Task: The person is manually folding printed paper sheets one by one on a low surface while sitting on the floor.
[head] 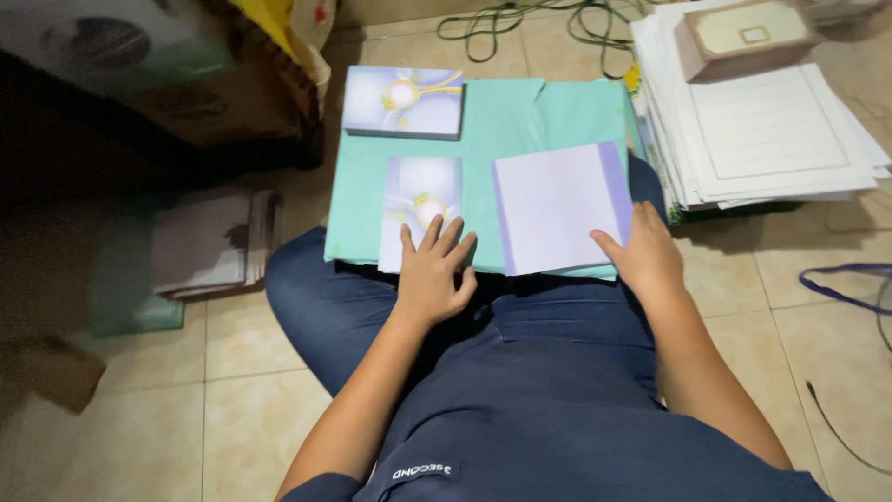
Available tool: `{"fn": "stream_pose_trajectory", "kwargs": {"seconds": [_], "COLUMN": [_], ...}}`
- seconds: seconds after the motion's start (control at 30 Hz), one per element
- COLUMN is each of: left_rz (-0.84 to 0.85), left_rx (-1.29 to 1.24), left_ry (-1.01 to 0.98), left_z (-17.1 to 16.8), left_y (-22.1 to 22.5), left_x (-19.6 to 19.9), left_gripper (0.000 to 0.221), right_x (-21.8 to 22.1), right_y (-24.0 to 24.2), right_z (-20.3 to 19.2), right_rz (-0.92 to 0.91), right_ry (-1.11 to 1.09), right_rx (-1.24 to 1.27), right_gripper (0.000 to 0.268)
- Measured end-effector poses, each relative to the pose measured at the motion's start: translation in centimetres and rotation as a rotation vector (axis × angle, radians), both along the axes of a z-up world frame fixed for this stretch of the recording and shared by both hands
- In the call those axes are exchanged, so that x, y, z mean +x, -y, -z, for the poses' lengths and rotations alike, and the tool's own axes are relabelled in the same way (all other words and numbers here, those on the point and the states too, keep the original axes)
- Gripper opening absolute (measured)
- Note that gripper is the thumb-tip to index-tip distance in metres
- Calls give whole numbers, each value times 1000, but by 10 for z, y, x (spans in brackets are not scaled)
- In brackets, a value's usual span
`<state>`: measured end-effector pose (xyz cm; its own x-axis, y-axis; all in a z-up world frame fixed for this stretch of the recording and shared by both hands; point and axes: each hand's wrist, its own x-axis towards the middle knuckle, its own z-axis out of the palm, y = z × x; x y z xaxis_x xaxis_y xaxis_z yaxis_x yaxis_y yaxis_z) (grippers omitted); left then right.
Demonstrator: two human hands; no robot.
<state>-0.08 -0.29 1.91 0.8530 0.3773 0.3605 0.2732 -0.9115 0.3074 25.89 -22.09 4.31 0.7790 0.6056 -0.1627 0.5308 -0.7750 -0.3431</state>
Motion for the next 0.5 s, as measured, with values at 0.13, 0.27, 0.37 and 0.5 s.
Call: {"fn": "stream_pose_trajectory", "kwargs": {"seconds": [0.13, 0.27, 0.37, 0.5], "left_rz": [30, 136, 173, 255], "left_rx": [73, -94, -82, -64], "left_ry": [190, 130, -51, -165], "left_z": [-13, -12, -5, -9], "left_y": [11, 32, 43, 47], "left_x": [53, 120, 144, 144], "left_gripper": [54, 44, 52, 59], "right_x": [-15, -15, -17, -17], "right_y": [-3, -1, 1, 9], "right_z": [-17, 0, 0, -3], "right_rz": [36, 15, 35, 31], "right_ry": [8, 118, 166, 133], "right_rx": [-1, 48, 130, 139], "right_gripper": [86, 82, 78, 77]}}
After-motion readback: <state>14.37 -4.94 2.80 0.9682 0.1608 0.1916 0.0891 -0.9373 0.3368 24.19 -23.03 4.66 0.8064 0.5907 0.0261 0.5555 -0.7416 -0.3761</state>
